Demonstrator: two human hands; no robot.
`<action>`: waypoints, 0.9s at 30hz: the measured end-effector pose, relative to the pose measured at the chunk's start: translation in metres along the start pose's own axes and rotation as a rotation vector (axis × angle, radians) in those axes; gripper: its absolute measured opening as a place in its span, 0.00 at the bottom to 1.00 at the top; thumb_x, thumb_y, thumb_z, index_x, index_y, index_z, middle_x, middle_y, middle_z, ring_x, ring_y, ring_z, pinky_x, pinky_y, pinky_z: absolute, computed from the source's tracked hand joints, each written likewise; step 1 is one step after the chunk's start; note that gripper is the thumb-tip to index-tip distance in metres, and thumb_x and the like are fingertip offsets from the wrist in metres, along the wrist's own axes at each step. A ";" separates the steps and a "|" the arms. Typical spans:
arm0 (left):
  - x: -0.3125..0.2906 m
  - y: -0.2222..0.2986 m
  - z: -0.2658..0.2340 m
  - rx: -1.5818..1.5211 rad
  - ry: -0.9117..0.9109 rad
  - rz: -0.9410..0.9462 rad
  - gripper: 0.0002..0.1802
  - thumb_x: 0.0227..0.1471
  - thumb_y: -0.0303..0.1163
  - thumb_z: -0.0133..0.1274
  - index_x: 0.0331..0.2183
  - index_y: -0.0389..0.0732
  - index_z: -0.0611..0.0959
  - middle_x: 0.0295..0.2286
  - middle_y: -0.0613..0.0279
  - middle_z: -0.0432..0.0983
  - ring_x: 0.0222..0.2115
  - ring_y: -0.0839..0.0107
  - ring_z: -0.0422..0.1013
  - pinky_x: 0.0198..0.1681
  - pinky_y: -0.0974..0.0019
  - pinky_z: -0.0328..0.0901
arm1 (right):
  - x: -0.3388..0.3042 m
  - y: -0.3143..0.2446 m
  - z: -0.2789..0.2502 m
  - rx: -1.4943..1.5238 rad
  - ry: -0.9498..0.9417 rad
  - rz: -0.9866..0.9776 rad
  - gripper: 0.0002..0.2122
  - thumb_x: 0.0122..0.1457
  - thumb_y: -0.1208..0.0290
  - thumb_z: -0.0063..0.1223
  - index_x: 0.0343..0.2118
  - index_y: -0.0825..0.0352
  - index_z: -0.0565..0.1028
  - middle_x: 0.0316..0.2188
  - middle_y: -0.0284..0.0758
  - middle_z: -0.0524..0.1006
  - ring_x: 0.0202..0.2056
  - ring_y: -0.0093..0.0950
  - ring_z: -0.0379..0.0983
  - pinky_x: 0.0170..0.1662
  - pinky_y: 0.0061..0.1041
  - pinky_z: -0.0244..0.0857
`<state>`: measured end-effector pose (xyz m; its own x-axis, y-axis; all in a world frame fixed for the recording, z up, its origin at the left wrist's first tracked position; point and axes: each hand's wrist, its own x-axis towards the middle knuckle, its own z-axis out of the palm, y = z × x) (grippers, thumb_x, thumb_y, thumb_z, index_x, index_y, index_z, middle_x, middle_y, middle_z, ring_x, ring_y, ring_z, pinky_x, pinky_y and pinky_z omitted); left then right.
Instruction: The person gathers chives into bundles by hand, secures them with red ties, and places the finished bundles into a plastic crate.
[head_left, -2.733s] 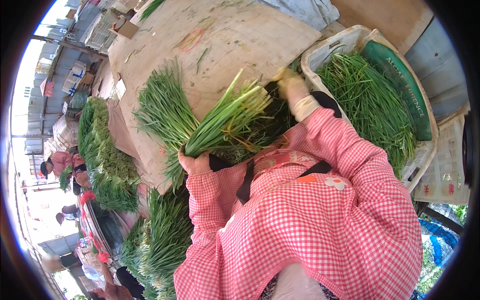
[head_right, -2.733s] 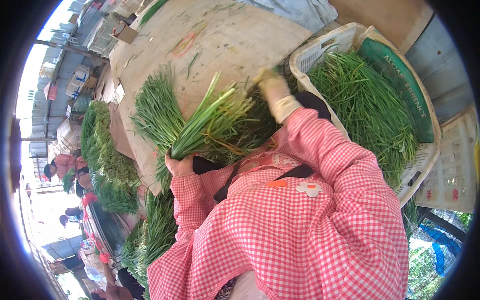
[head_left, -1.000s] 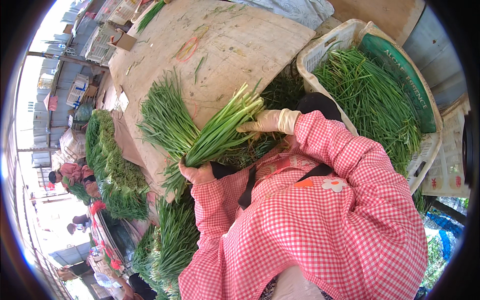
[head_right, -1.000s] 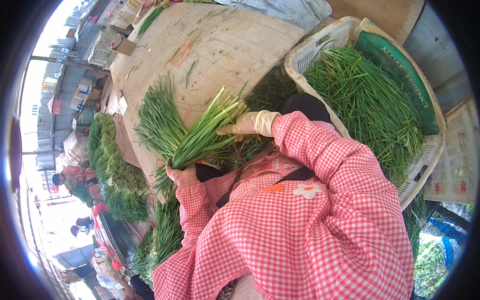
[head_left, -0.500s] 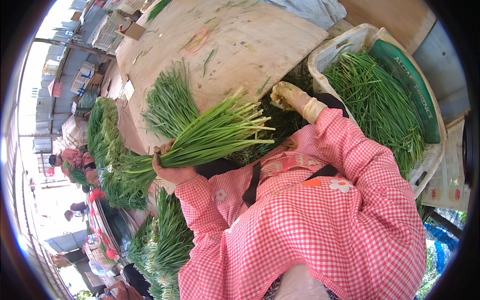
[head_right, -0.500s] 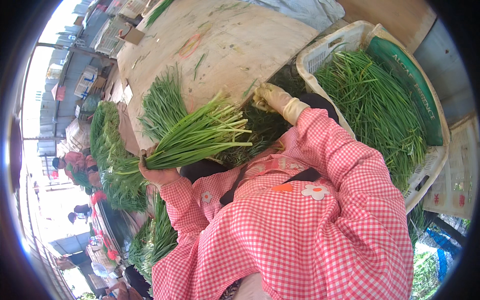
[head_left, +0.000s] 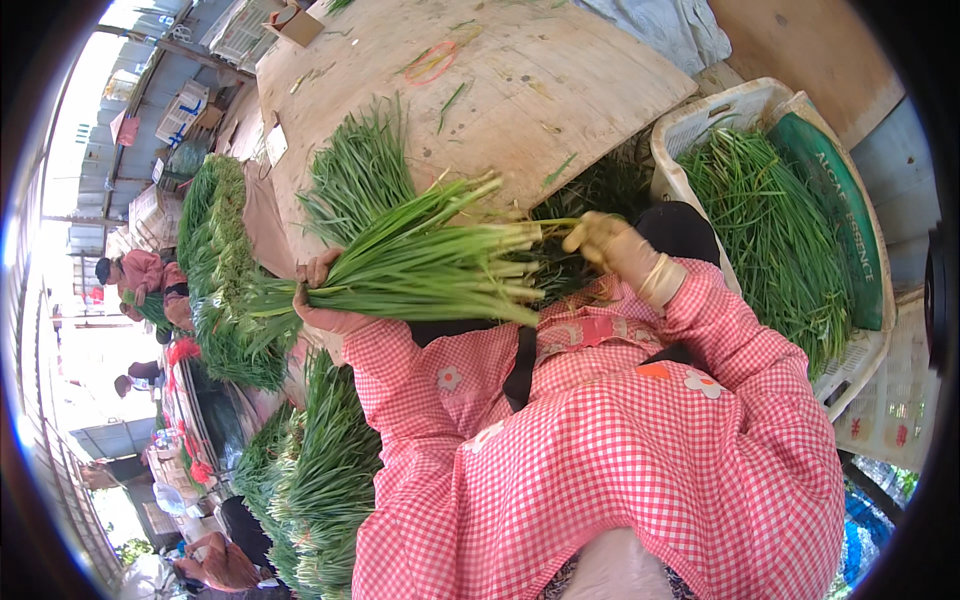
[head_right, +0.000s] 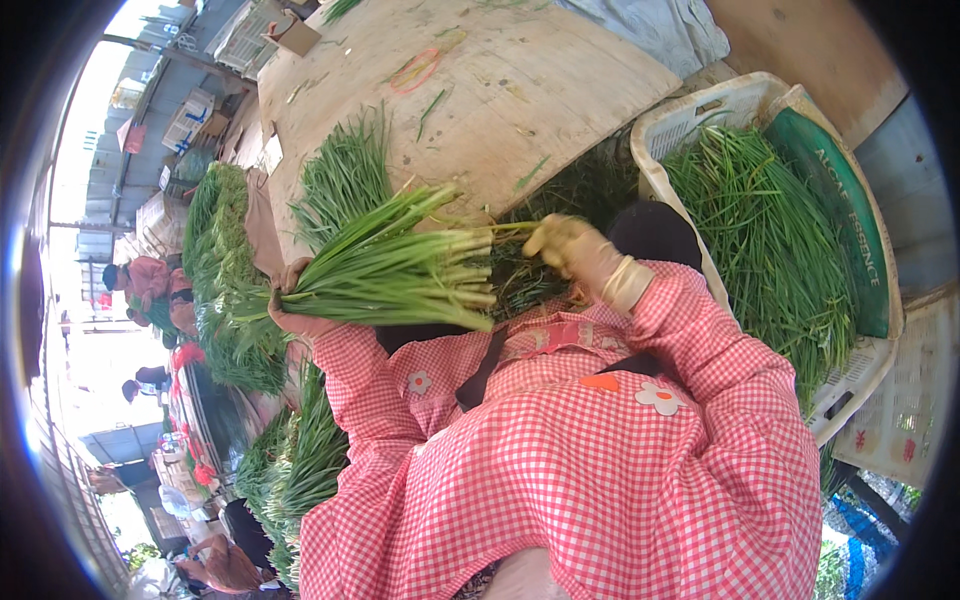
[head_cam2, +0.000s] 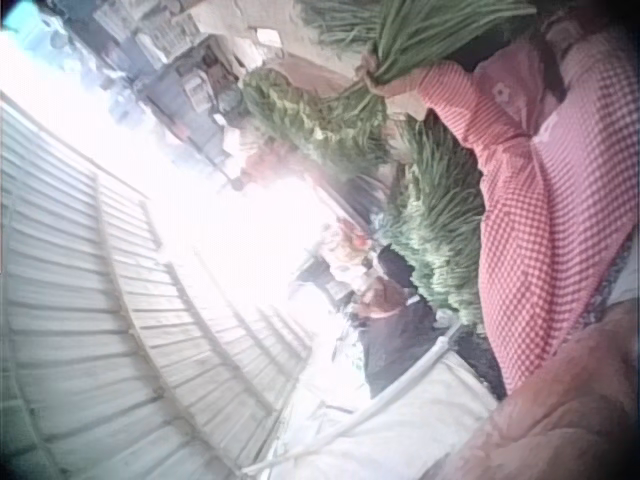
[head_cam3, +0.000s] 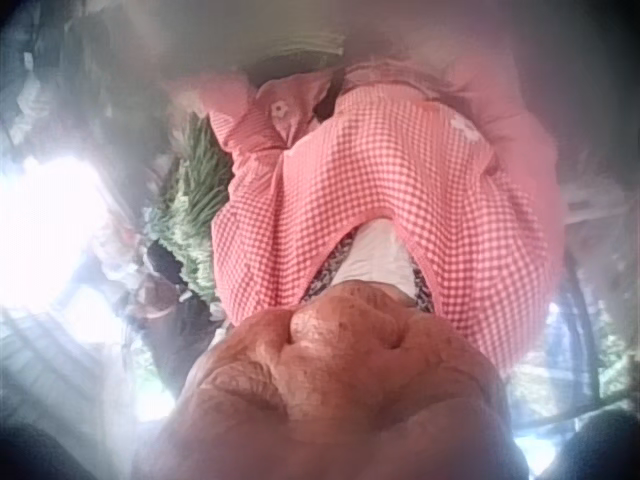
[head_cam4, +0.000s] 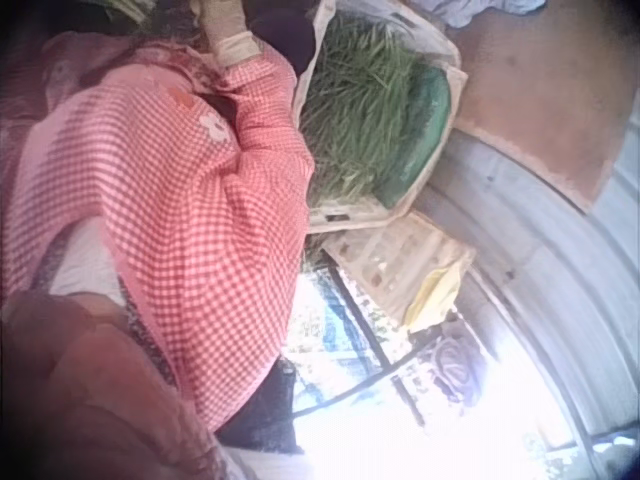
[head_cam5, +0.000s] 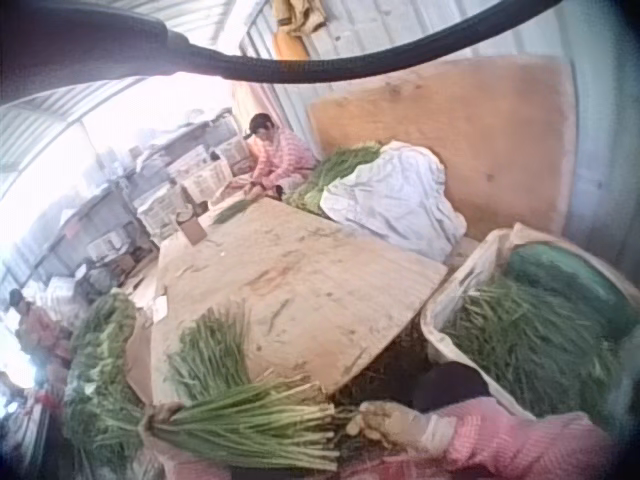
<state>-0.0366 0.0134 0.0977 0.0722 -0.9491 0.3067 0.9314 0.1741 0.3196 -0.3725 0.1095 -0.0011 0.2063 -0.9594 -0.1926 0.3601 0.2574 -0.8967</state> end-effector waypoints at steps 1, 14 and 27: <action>0.001 0.003 0.001 -0.019 -0.016 -0.007 0.05 0.41 0.31 0.47 0.22 0.43 0.68 0.15 0.71 0.61 0.21 0.77 0.62 0.41 0.67 0.61 | 0.007 0.009 -0.015 0.008 0.115 0.038 0.17 0.62 0.58 0.35 0.30 0.66 0.71 0.09 0.23 0.59 0.09 0.14 0.47 0.11 0.12 0.41; 0.003 -0.039 0.019 -0.168 -0.259 -0.225 0.07 0.43 0.29 0.47 0.25 0.44 0.66 0.18 0.72 0.58 0.21 0.78 0.58 0.39 0.68 0.58 | 0.036 -0.022 0.049 0.193 -0.150 0.190 0.09 0.58 0.63 0.46 0.26 0.62 0.71 0.15 0.23 0.68 0.16 0.17 0.60 0.21 0.19 0.56; 0.025 -0.028 0.036 0.032 -0.301 -0.163 0.07 0.43 0.30 0.48 0.25 0.43 0.66 0.17 0.71 0.58 0.20 0.78 0.57 0.36 0.69 0.58 | 0.022 -0.024 0.008 -0.790 -0.178 -0.325 0.19 0.58 0.59 0.38 0.41 0.69 0.72 0.39 0.44 0.72 0.44 0.39 0.66 0.50 0.30 0.56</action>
<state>-0.0733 -0.0056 0.1287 -0.1897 -0.8459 0.4985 0.9102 0.0389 0.4124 -0.3693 0.0826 0.0199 0.3659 -0.9220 0.1270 -0.2968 -0.2449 -0.9230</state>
